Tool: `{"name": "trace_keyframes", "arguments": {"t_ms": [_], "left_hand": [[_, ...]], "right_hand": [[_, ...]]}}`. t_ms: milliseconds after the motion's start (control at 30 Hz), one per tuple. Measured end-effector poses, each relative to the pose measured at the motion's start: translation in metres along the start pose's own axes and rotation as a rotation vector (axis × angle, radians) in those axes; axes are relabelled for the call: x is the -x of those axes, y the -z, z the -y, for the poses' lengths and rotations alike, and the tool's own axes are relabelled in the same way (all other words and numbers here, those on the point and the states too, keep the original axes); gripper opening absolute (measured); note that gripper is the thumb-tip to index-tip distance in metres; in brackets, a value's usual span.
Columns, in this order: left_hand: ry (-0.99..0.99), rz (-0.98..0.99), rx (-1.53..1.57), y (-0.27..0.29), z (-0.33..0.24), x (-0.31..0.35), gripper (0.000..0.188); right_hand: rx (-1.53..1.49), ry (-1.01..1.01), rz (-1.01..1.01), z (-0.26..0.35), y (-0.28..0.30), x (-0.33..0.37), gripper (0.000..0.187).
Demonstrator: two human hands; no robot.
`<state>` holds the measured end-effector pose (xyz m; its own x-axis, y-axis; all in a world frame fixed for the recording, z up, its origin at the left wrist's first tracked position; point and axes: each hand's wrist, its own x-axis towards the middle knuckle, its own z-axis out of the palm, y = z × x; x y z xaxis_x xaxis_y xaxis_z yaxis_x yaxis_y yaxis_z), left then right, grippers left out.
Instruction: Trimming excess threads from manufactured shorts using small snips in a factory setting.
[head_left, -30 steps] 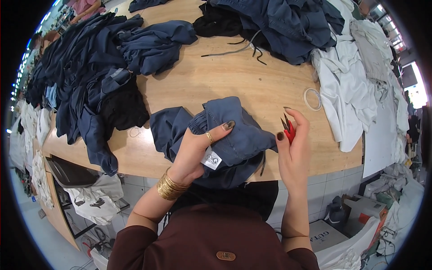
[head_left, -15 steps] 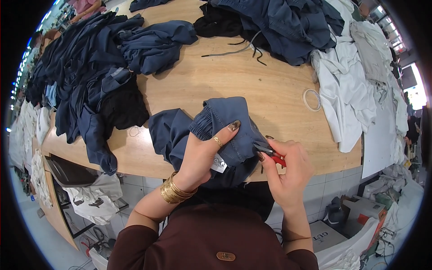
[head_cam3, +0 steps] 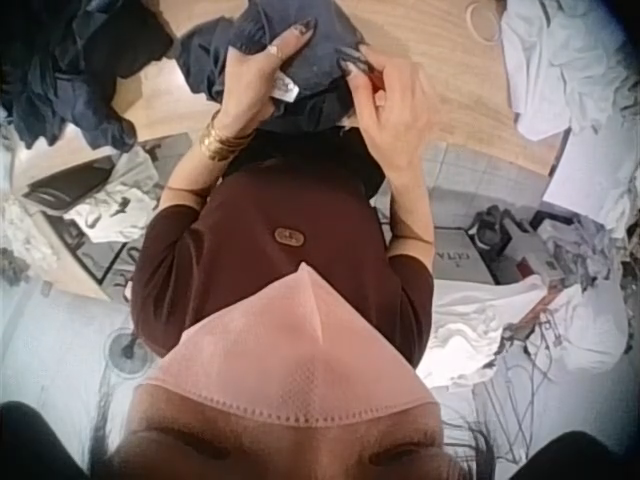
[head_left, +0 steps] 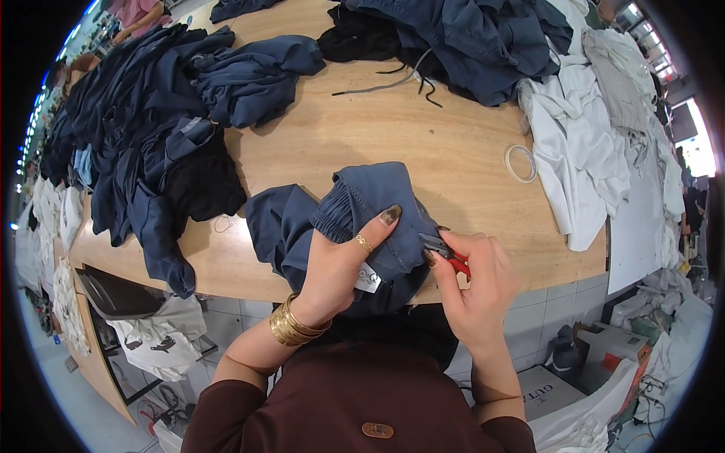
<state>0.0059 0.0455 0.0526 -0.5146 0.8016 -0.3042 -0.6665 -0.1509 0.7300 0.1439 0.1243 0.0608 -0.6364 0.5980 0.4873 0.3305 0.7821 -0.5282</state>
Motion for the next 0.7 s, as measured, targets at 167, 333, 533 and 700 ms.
{"name": "trace_keyframes", "arguments": {"t_ms": [167,333,533,700], "left_hand": [[-0.042,0.000,-0.031,0.001,0.002,0.001,0.023],[-0.103,0.017,-0.044,0.003,0.005,0.001,0.024],[-0.016,0.000,-0.037,0.001,-0.004,0.002,0.025],[0.004,0.021,-0.077,0.000,-0.009,0.002,0.026]], "right_hand": [[0.020,0.004,-0.009,0.001,0.000,0.000,0.020],[0.026,0.000,-0.004,0.002,0.002,-0.001,0.019],[-0.034,-0.074,-0.040,0.000,0.005,-0.003,0.019],[-0.015,0.071,0.068,-0.002,0.013,-0.010,0.024]]}}
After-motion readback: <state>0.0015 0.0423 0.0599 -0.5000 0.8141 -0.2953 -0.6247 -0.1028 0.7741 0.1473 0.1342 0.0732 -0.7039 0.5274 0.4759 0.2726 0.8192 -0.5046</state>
